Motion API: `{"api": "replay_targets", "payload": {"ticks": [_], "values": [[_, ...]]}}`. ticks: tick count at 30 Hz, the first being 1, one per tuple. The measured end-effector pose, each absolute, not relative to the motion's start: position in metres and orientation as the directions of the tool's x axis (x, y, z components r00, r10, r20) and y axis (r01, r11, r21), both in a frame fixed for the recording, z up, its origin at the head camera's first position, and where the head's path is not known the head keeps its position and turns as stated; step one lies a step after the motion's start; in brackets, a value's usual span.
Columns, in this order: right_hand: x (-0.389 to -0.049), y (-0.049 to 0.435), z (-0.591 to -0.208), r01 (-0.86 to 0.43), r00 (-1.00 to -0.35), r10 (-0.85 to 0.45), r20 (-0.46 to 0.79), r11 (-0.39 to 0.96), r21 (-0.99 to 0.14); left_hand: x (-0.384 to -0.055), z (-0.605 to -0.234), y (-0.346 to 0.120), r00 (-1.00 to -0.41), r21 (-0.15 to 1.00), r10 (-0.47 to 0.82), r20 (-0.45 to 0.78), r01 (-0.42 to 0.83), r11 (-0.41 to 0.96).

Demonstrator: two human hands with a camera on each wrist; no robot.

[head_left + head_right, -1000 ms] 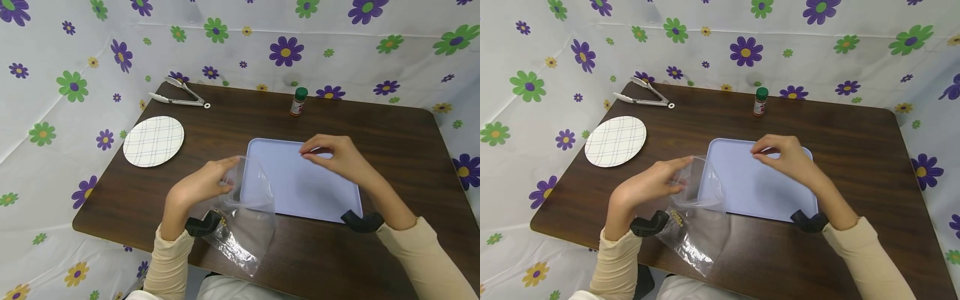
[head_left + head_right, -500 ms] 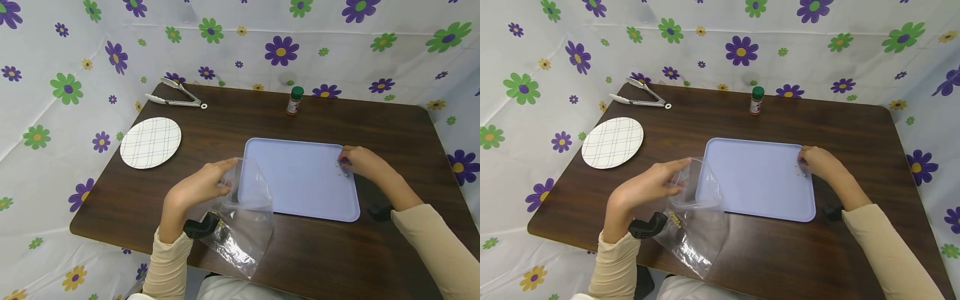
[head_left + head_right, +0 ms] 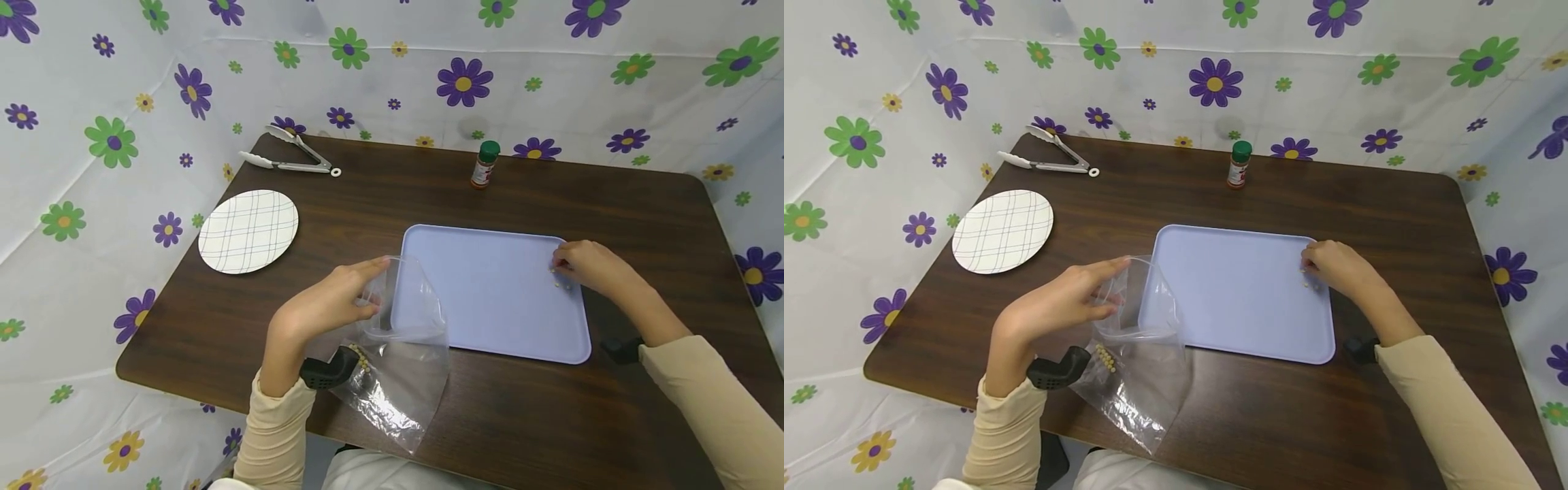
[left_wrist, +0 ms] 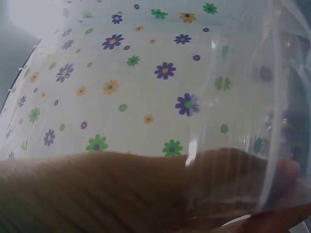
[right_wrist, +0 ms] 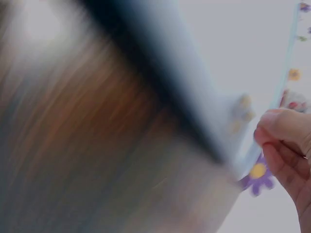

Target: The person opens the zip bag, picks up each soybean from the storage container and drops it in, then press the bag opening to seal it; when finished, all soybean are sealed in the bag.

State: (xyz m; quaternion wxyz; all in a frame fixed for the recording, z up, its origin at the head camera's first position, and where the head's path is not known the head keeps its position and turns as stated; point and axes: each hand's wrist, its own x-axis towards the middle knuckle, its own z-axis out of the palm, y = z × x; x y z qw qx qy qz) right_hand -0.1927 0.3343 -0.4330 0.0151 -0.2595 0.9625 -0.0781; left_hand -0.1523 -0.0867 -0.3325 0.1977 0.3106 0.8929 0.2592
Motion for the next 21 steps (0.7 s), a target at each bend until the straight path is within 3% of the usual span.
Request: {"api": "replay_targets", "payload": {"ticks": [4,8,14,17,21], "values": [[-0.188,0.304,-0.415,-0.518,-0.854,-0.498,0.148,0.795,-0.315,-0.152,-0.33,-0.085,-0.722,0.601,0.662,-0.201,0.443,0.666],[-0.177,0.252,-0.381,-0.594,-0.804,-0.516,0.295,0.682,-0.426,-0.153,-0.328,-0.081,-0.712,0.613,0.67,-0.212,0.437,0.658],[-0.164,0.163,-0.342,-0.833,-0.553,-0.659,0.511,0.416,-0.366,-0.152,-0.324,-0.081,-0.721,0.603,0.664,-0.198,0.444,0.663],[-0.159,0.13,-0.337,-0.898,-0.436,-0.763,0.478,0.332,-0.289,-0.15,-0.324,-0.084,-0.727,0.595,0.657,-0.199,0.442,0.671],[-0.155,0.105,-0.34,-0.924,-0.369,-0.878,0.304,0.312,-0.221,-0.147,-0.324,-0.089,-0.736,0.578,0.647,-0.201,0.444,0.685]]}}
